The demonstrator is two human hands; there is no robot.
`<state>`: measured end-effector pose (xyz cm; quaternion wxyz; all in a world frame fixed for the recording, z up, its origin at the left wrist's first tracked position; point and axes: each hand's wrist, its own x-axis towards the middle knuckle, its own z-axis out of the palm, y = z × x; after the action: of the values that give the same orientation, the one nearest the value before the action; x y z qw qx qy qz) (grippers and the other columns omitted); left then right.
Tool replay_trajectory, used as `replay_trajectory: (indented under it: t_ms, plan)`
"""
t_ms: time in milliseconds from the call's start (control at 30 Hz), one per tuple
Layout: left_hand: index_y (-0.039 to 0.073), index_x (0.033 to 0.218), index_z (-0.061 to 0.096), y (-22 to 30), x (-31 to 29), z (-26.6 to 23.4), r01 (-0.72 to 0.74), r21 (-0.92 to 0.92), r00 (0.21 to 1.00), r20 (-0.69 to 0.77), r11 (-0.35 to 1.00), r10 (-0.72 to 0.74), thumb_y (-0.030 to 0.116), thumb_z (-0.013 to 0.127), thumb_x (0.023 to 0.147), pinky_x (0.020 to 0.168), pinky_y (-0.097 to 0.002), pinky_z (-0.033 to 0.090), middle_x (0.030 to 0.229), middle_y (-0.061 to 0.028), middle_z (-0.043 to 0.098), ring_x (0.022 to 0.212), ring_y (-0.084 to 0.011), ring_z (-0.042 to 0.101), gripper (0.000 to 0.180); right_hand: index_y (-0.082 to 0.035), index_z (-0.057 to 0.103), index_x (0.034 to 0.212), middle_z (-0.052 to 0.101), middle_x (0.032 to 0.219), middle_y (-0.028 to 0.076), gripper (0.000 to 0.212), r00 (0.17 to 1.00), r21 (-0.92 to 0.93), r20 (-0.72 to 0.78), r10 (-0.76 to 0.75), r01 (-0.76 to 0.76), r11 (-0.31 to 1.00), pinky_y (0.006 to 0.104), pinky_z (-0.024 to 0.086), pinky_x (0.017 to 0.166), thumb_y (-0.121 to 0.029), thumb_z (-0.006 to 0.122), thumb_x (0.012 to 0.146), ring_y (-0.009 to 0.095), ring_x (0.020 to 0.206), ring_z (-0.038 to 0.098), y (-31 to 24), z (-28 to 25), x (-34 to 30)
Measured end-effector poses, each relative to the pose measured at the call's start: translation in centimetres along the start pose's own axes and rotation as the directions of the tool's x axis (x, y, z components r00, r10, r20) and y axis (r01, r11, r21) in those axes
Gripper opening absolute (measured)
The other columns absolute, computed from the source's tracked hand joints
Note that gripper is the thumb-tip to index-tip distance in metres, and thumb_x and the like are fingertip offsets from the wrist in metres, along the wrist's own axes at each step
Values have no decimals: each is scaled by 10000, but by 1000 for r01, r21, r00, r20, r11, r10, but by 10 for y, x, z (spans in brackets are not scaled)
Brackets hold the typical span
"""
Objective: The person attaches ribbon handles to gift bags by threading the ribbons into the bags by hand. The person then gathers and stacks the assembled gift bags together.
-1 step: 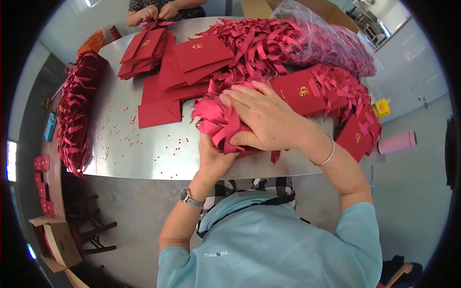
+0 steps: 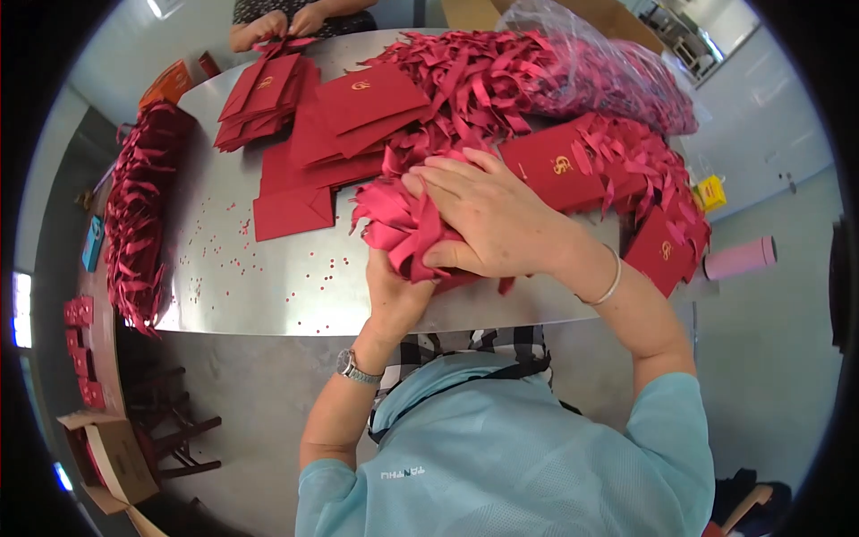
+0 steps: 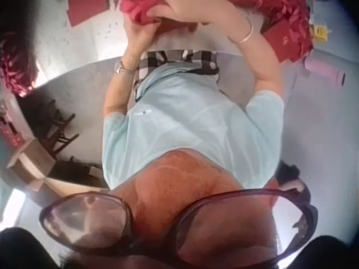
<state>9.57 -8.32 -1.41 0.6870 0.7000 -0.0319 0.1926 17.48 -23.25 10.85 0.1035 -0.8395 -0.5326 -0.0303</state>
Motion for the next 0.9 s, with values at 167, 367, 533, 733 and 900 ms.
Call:
replay_trajectory:
  t_ms: [167,367,533,733,900]
  plan:
    - [-5,1248,459,7,10,6,44,-215,983,-167,976,-81,-54,743,698,969,-317,443,1208,-106,562,1102,-191,550,622,8,296,1461,375,1476,170,849,927,295,-375,1,118,948,420,253,1130,-586,523,899,290,1380,343,35,-10,3]
    - [42,1250,510,20,26,-22,241,-758,913,-34,606,-407,201,688,878,948,-428,519,1205,-110,607,1075,-255,608,442,-1,542,1248,607,1215,83,329,485,824,-524,700,80,561,301,425,968,-215,448,1017,147,1115,561,33,-18,-52]
    - [63,1327,474,24,14,-27,325,-900,841,135,290,-524,296,591,936,1028,-527,440,1323,-135,544,1207,-324,534,471,-17,505,1298,568,1249,72,358,689,931,-304,658,67,359,311,424,950,-234,430,1023,154,1126,538,-8,38,-67]
    - [63,1330,483,20,4,-33,317,-929,869,204,190,-451,310,561,945,1095,-536,357,1366,-150,510,1263,-334,480,464,-18,612,1206,574,1292,152,348,715,722,-565,412,187,666,340,433,979,-61,643,862,250,1183,552,-26,33,-45]
    - [59,1356,467,22,1,-34,321,-939,851,230,121,-472,330,547,948,1100,-534,350,1385,-156,492,1272,-345,469,496,-18,647,1144,625,1216,151,364,664,607,-659,352,195,770,341,498,884,-6,706,785,275,1067,620,-33,36,-38]
